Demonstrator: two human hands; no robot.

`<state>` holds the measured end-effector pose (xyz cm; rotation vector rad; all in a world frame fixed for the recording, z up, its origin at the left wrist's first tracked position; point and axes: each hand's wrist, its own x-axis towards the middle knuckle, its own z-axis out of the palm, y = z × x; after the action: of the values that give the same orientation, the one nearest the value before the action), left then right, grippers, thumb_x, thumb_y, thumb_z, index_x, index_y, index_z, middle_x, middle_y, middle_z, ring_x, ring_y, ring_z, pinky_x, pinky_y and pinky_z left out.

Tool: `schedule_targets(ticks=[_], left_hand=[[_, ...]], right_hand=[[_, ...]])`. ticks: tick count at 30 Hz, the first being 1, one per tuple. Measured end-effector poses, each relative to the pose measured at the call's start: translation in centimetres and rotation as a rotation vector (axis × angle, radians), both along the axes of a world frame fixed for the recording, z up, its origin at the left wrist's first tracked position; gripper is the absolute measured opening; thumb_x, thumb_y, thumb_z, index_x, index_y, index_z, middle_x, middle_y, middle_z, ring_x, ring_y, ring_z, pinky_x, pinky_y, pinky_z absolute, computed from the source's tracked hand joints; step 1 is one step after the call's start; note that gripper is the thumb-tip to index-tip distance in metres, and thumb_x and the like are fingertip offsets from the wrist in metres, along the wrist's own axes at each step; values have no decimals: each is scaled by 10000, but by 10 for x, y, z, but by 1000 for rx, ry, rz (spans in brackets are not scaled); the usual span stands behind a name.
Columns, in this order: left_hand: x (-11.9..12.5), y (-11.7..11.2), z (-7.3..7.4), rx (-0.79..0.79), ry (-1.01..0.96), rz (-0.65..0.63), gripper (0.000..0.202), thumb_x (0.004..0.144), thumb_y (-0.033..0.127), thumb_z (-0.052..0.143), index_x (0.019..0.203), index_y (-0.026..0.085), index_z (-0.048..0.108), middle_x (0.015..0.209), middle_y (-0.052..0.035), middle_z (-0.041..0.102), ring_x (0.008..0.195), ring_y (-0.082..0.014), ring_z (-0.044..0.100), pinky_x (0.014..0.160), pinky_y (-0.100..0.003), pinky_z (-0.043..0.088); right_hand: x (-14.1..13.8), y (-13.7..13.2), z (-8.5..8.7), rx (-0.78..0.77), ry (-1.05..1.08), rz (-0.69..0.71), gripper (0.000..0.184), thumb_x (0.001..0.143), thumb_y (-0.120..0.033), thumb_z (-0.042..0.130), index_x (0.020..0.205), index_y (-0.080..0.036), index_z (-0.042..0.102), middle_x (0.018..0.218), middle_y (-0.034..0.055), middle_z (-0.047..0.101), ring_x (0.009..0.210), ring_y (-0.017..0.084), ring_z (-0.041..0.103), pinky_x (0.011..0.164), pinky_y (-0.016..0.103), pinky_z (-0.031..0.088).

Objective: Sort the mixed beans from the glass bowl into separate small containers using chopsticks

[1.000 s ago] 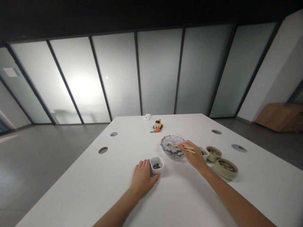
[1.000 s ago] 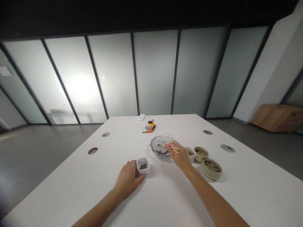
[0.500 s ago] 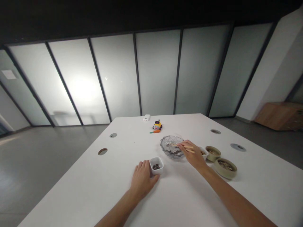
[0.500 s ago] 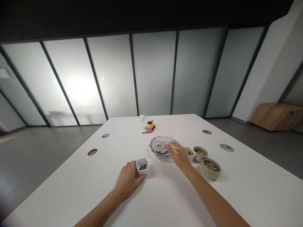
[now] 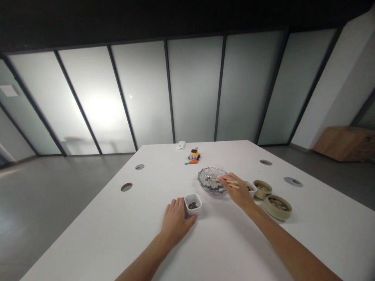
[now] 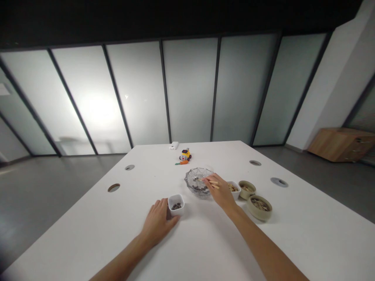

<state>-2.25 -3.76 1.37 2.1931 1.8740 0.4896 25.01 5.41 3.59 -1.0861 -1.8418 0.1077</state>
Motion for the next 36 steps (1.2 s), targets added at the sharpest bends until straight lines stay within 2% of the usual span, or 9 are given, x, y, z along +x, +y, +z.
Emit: schedule_targets(ticks=[10, 19, 25, 30, 34, 36], left_hand=[[0, -1, 1, 13, -4, -2, 323, 896, 439, 634, 1108, 206, 565, 1129, -89, 650, 1134, -282, 568, 946, -366, 382], [0, 0, 0, 6, 10, 0, 330, 896, 456, 631, 1111, 212, 572, 1153, -93, 653, 1151, -286, 565, 944, -364, 384], [-1, 0, 0, 12, 8, -4, 312, 893, 450, 628, 1083, 209, 577, 1143, -91, 659, 1130, -284, 569, 925, -363, 390], [1, 0, 2, -10, -26, 56, 320, 878, 452, 645, 1082, 217, 568, 1114, -78, 664, 1123, -279, 580, 916, -352, 396], [1, 1, 0, -14, -69, 79, 328, 865, 459, 665, 1068, 221, 569, 1093, -69, 665, 1098, -271, 592, 897, -342, 401], [0, 2, 0, -17, -84, 93, 320, 865, 441, 667, 1073, 219, 568, 1107, -69, 661, 1098, -265, 590, 892, -336, 403]], right_hand=[[-1, -1, -4, -16, 52, 91, 414, 1012, -540, 509, 834, -240, 732, 846, 62, 701, 792, 215, 679, 735, 335, 562], [4, 2, -3, -15, 59, 59, 414, 1011, -543, 509, 869, -237, 748, 873, 74, 730, 830, 225, 692, 751, 343, 565], [8, 5, 6, 23, 107, -13, 421, 991, -567, 543, 809, -232, 721, 838, 63, 729, 780, 221, 688, 734, 341, 538], [8, 1, 19, 38, 146, -53, 455, 989, -588, 526, 776, -232, 714, 767, 57, 721, 741, 225, 681, 722, 353, 537], [7, -1, 22, 14, 189, -54, 453, 972, -605, 541, 783, -236, 723, 781, 70, 742, 766, 242, 702, 725, 368, 562], [7, 0, 22, -34, 280, -44, 447, 945, -628, 572, 790, -236, 721, 794, 75, 750, 768, 251, 722, 714, 374, 591]])
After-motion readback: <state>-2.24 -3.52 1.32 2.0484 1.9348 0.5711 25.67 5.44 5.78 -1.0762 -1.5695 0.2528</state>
